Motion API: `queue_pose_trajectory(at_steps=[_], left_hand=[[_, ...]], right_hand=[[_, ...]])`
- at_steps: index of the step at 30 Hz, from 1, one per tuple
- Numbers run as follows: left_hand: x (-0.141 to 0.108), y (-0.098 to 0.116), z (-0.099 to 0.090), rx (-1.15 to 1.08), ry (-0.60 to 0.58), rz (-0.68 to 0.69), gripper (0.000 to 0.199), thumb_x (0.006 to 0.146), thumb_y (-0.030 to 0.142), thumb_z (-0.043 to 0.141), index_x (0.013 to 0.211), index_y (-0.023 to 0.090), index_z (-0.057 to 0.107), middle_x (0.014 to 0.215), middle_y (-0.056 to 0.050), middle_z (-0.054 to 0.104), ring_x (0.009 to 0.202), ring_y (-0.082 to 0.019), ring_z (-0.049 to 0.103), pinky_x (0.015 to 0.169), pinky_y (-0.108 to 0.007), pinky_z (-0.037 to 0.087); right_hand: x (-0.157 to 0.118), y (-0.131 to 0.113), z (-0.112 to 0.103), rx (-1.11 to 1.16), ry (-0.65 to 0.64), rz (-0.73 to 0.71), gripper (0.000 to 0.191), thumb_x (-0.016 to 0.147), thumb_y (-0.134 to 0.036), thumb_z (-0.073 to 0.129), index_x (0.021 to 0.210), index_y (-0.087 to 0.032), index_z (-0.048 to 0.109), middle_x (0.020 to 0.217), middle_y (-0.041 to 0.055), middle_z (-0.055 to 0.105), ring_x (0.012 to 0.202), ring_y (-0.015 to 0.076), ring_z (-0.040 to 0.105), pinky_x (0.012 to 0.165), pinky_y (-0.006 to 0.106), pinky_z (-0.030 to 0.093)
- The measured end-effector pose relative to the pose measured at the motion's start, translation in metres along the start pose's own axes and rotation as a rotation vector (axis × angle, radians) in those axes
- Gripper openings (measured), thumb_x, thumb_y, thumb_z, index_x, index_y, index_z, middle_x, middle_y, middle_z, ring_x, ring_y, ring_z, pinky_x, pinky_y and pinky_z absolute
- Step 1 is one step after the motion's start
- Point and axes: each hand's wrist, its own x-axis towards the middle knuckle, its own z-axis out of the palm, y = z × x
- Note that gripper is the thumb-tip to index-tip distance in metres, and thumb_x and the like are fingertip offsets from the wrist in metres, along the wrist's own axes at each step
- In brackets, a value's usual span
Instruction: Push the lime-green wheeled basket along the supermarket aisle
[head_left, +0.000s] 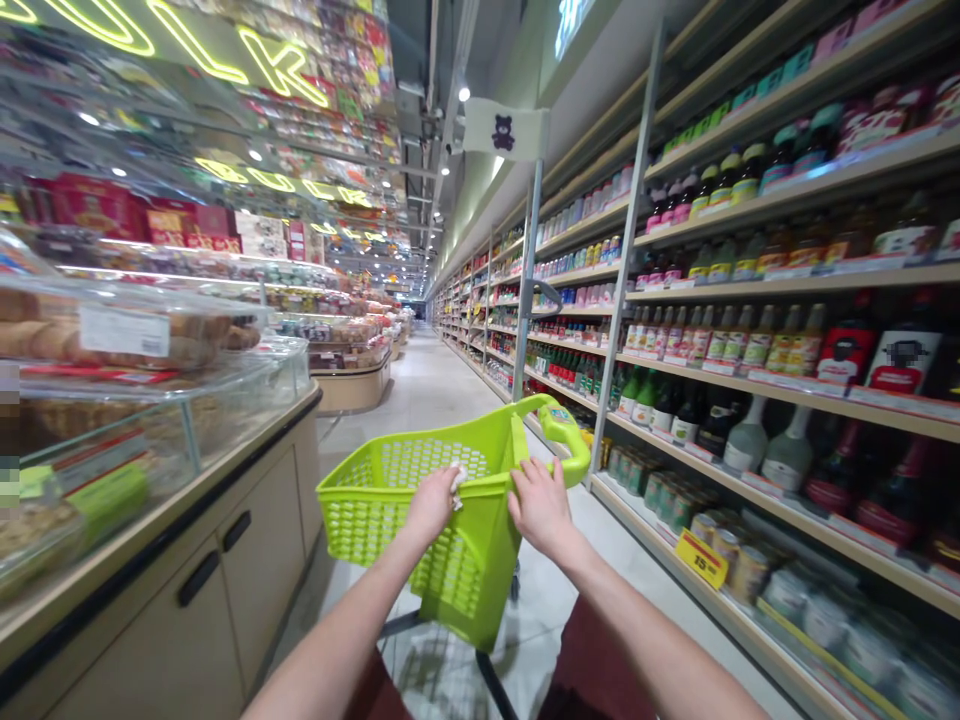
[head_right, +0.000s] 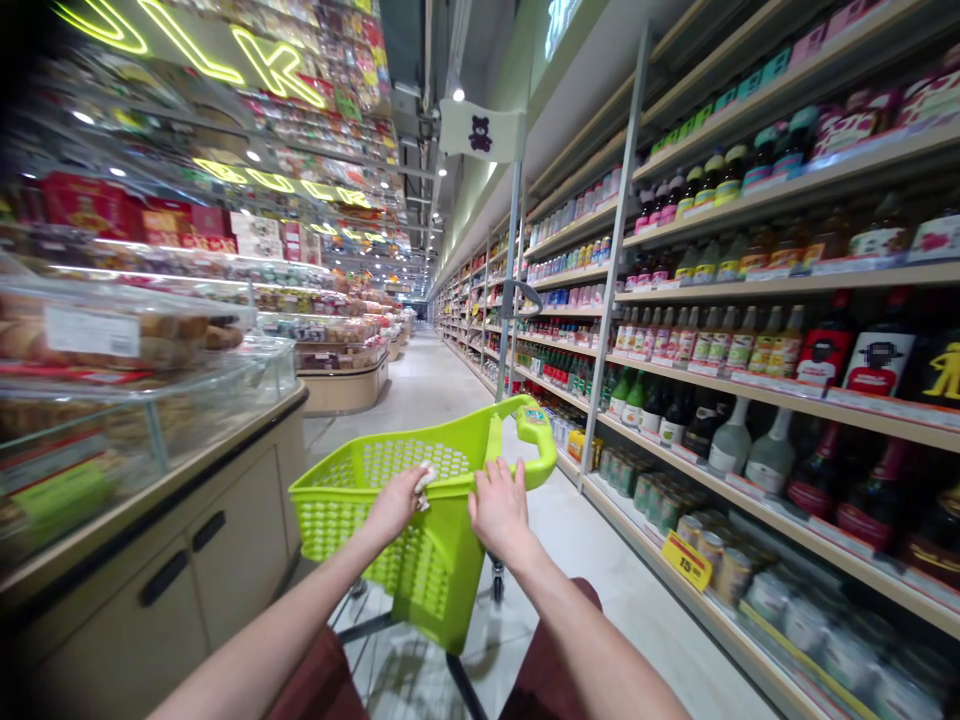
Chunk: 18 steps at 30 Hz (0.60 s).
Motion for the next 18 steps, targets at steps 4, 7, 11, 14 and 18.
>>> queue_pose_trajectory(at_steps=[4, 7, 11, 14, 18], left_hand=[[0.007, 0.045, 0.019, -0.171, 0.08, 0.14, 0.048, 0.07, 0.003, 0.04, 0.115, 0.015, 0.047, 0.117, -0.009, 0.053, 0.107, -0.016, 0.048, 0.094, -0.034, 0.038], [0.011, 0.068, 0.025, -0.173, 0.091, 0.253, 0.047, 0.072, 0.005, 0.04, 0.118, 0.013, 0.044, 0.118, -0.01, 0.052, 0.109, -0.017, 0.047, 0.095, -0.035, 0.037], [0.006, 0.039, 0.016, -0.046, 0.018, 0.257, 0.044, 0.073, 0.005, 0.041, 0.116, 0.015, 0.047, 0.117, -0.011, 0.053, 0.109, -0.018, 0.046, 0.095, -0.036, 0.036], [-0.003, 0.001, 0.008, 0.04, -0.006, 0.13, 0.041, 0.074, 0.008, 0.044, 0.115, 0.014, 0.048, 0.116, -0.012, 0.054, 0.107, -0.019, 0.048, 0.094, -0.036, 0.037], [-0.008, -0.004, 0.01, 0.034, -0.006, 0.055, 0.043, 0.073, 0.006, 0.043, 0.115, 0.014, 0.047, 0.116, -0.011, 0.053, 0.106, -0.017, 0.049, 0.093, -0.035, 0.037]], right_hand=[[0.0, -0.003, 0.015, 0.017, 0.024, -0.007, 0.034, 0.078, -0.022, 0.044, 0.11, -0.016, 0.053, 0.116, 0.0111, 0.053, 0.113, 0.0248, 0.04, 0.101, 0.048, 0.007], [0.0, 0.007, 0.016, 0.056, 0.027, -0.034, 0.038, 0.076, -0.018, 0.043, 0.113, -0.016, 0.051, 0.115, 0.0099, 0.054, 0.113, 0.0237, 0.041, 0.101, 0.047, 0.009], [-0.004, 0.022, 0.015, 0.085, 0.042, -0.07, 0.036, 0.076, -0.017, 0.042, 0.111, -0.017, 0.053, 0.115, 0.0088, 0.055, 0.114, 0.0231, 0.041, 0.102, 0.046, 0.009], [-0.006, 0.028, 0.016, 0.096, 0.051, -0.081, 0.036, 0.075, -0.017, 0.042, 0.11, -0.016, 0.053, 0.116, 0.0079, 0.055, 0.114, 0.0222, 0.041, 0.102, 0.045, 0.008], [-0.001, 0.022, 0.015, 0.079, 0.05, -0.028, 0.032, 0.076, -0.017, 0.041, 0.105, -0.018, 0.056, 0.111, 0.0079, 0.057, 0.11, 0.0222, 0.043, 0.102, 0.047, 0.008]])
